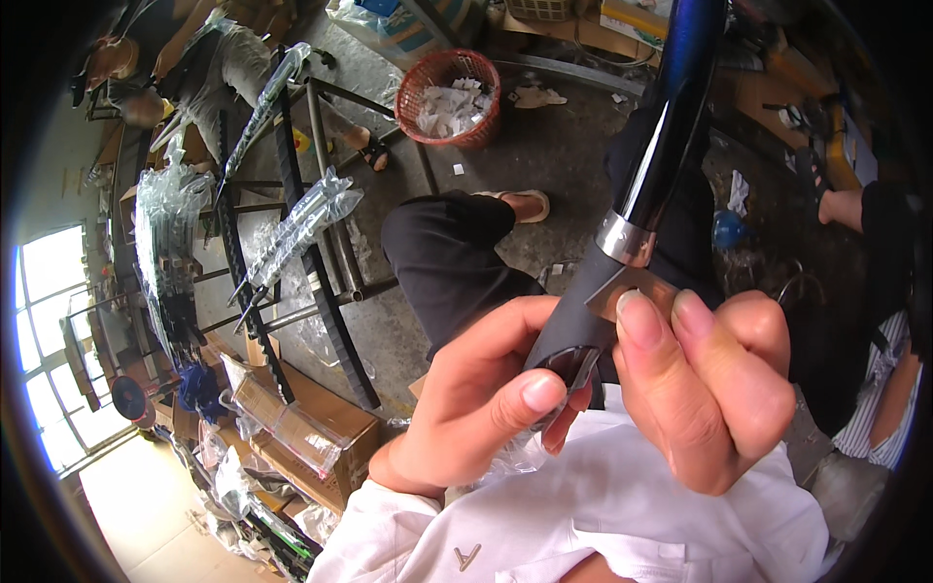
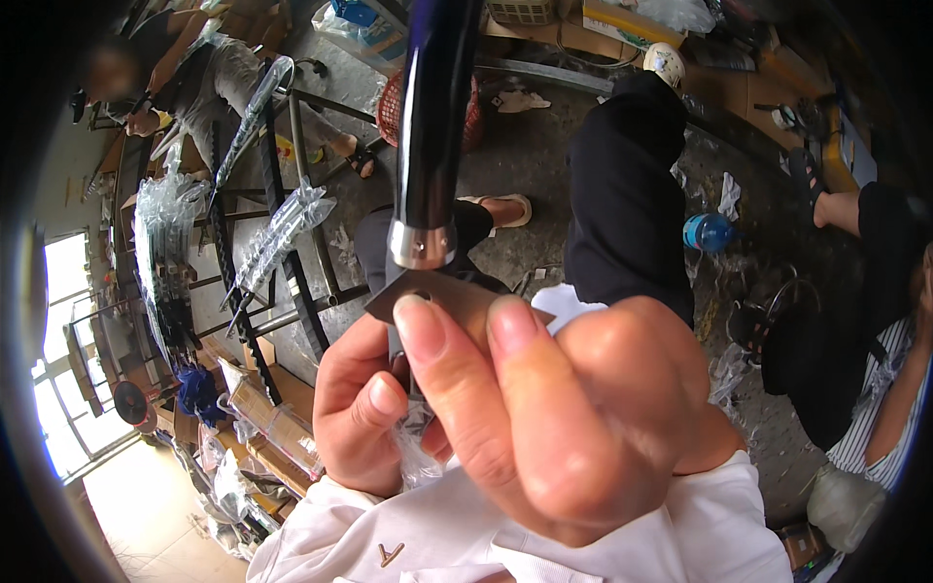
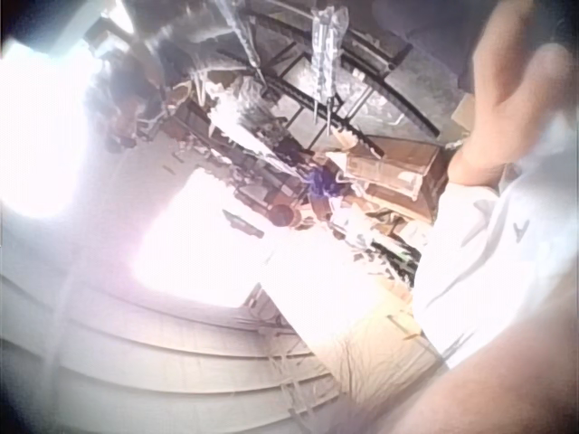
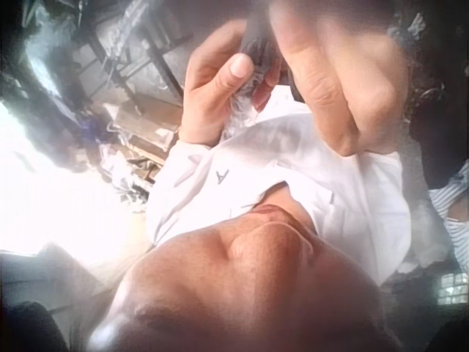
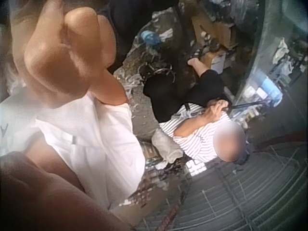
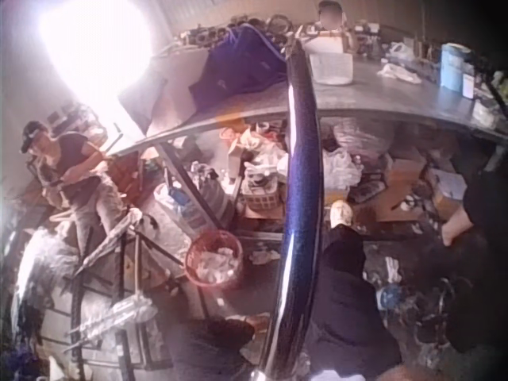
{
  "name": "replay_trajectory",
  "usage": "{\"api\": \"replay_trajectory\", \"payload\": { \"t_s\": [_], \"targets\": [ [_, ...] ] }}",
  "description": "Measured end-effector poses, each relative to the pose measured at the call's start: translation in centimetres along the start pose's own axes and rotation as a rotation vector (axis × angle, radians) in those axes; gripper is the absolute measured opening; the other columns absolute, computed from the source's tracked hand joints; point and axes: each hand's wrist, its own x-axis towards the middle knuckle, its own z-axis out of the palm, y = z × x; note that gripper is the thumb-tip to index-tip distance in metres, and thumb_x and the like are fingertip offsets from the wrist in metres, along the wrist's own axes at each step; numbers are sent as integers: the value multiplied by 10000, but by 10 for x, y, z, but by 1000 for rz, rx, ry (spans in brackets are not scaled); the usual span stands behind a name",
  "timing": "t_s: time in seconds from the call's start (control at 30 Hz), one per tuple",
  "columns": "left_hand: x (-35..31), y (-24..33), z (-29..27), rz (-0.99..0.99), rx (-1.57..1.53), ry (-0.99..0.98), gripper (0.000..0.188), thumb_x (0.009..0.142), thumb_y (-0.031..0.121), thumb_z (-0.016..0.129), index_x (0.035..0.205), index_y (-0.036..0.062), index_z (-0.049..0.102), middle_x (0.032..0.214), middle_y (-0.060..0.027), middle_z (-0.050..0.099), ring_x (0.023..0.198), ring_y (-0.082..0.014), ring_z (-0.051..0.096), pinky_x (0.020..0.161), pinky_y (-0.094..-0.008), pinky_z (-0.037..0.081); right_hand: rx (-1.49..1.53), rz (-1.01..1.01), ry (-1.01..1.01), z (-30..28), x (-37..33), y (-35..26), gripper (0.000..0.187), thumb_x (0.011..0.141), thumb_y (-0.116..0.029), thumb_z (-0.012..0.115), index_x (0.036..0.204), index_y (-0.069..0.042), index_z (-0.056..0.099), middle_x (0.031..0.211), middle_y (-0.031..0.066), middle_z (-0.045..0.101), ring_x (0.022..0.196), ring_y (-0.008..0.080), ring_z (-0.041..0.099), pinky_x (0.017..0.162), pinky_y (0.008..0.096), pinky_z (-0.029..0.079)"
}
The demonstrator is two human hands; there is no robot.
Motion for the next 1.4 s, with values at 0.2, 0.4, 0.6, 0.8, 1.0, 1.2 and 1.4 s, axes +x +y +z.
{"api": "replay_trajectory", "payload": {
  "t_s": [0.2,0.4,0.6,0.8,1.0,1.2,1.4],
  "targets": [
    [4,1,0,-132,-210,-59,522,810,300,609,1106,-110,478,725,-103,550,506,-102,474,447,-200,378,318,13,-141,-29,8,18,424,631,109,648,1035,-4,583,925,134,463,532,129,388,431,238,293],
    [6,-2,0,-132,-272,-50,506,815,300,595,1101,-102,479,718,-105,550,488,-92,460,436,-193,363,216,-48,-155,-31,5,17,425,641,110,648,1035,-21,556,914,110,447,514,116,357,407,238,255],
    [4,-5,3,-86,-230,-48,505,822,295,591,1105,-106,474,717,-110,548,492,-87,458,431,-193,364,67,-155,6,-17,5,20,395,632,117,661,987,-30,568,872,102,449,493,104,338,381,215,222],
    [6,-5,1,-91,-249,-70,508,825,284,588,1116,-114,465,719,-118,546,494,-91,459,430,-194,364,37,-94,-41,-21,5,19,357,617,121,678,928,-30,585,820,91,455,476,96,347,371,214,231],
    [5,-7,0,-66,-195,-48,503,837,278,583,1148,-96,453,742,-115,544,514,-92,462,446,-195,368,137,-84,-90,-24,7,24,352,606,141,676,911,-10,588,811,100,472,458,94,348,377,210,243],
    [7,-12,0,-43,-61,-73,452,893,281,519,1179,-59,438,754,-100,533,545,-87,463,470,-188,366,-88,-94,49,-7,-8,12,360,588,177,666,909,21,617,900,135,508,453,102,341,391,205,246],
    [7,-12,-3,-80,-121,-15,490,891,331,508,1140,-87,448,709,-89,530,486,-68,435,441,-172,343,113,-12,-40,-7,-16,21,388,583,182,668,933,18,638,917,127,502,486,112,363,408,211,267]
  ]
}}
